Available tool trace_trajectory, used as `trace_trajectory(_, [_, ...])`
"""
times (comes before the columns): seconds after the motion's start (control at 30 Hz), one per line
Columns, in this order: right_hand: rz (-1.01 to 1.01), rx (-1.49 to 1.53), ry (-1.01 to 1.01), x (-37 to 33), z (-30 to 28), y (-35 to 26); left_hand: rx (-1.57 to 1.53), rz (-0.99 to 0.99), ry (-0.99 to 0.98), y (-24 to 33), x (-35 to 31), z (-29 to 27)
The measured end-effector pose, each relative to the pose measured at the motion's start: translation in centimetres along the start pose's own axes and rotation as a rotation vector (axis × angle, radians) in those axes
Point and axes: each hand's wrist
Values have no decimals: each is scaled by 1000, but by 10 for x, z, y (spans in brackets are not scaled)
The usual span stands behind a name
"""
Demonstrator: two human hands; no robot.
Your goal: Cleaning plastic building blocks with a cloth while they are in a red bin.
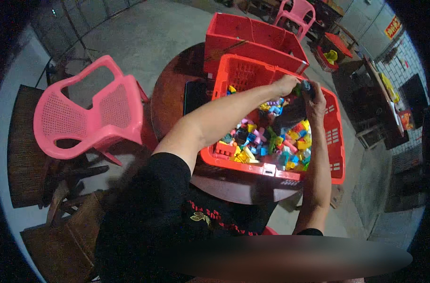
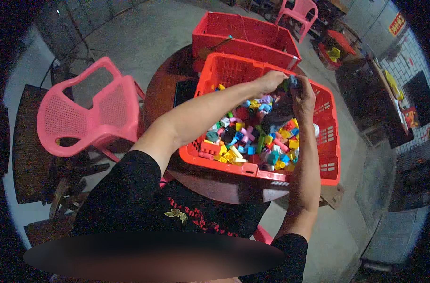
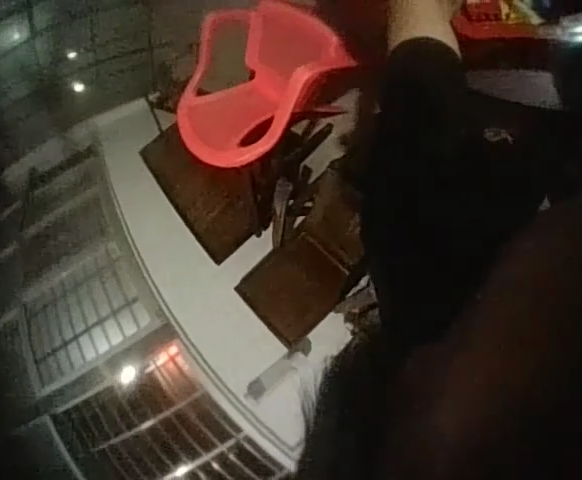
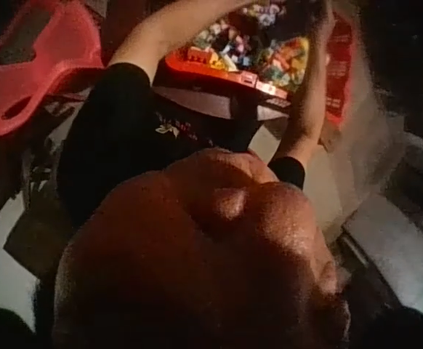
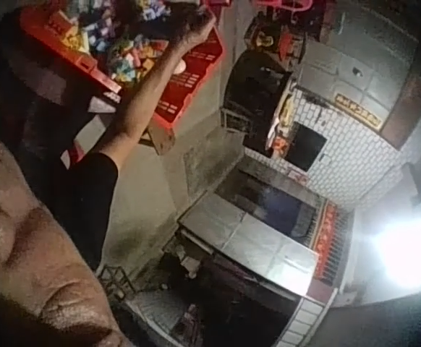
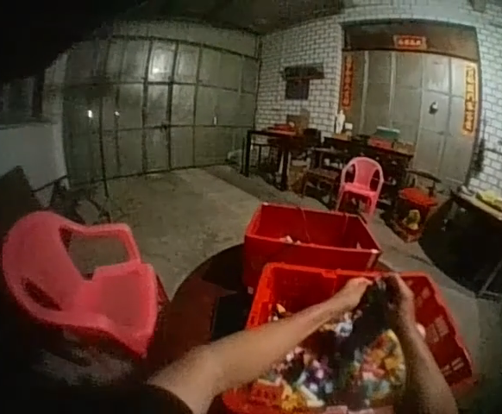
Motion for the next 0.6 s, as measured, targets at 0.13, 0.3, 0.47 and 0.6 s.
trace_trajectory(0.13, [63,261,29,3,-11,20,124,183,171,7,2,17])
trace_trajectory(0.3, [347,757,-83,2,-13,-10,564,542,280,26,-3,5])
trace_trajectory(0.47, [310,666,-62,2,-12,-1,732,723,369,45,-12,14])
trace_trajectory(0.6, [-132,162,70,8,-1,2,575,449,281,17,0,0])
Point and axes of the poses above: each hand's wrist, its own x-axis towards the middle knuckle, its own z-axis out of the palm, y = z × x, and after that the axes turned 8 degrees about z, right-handed
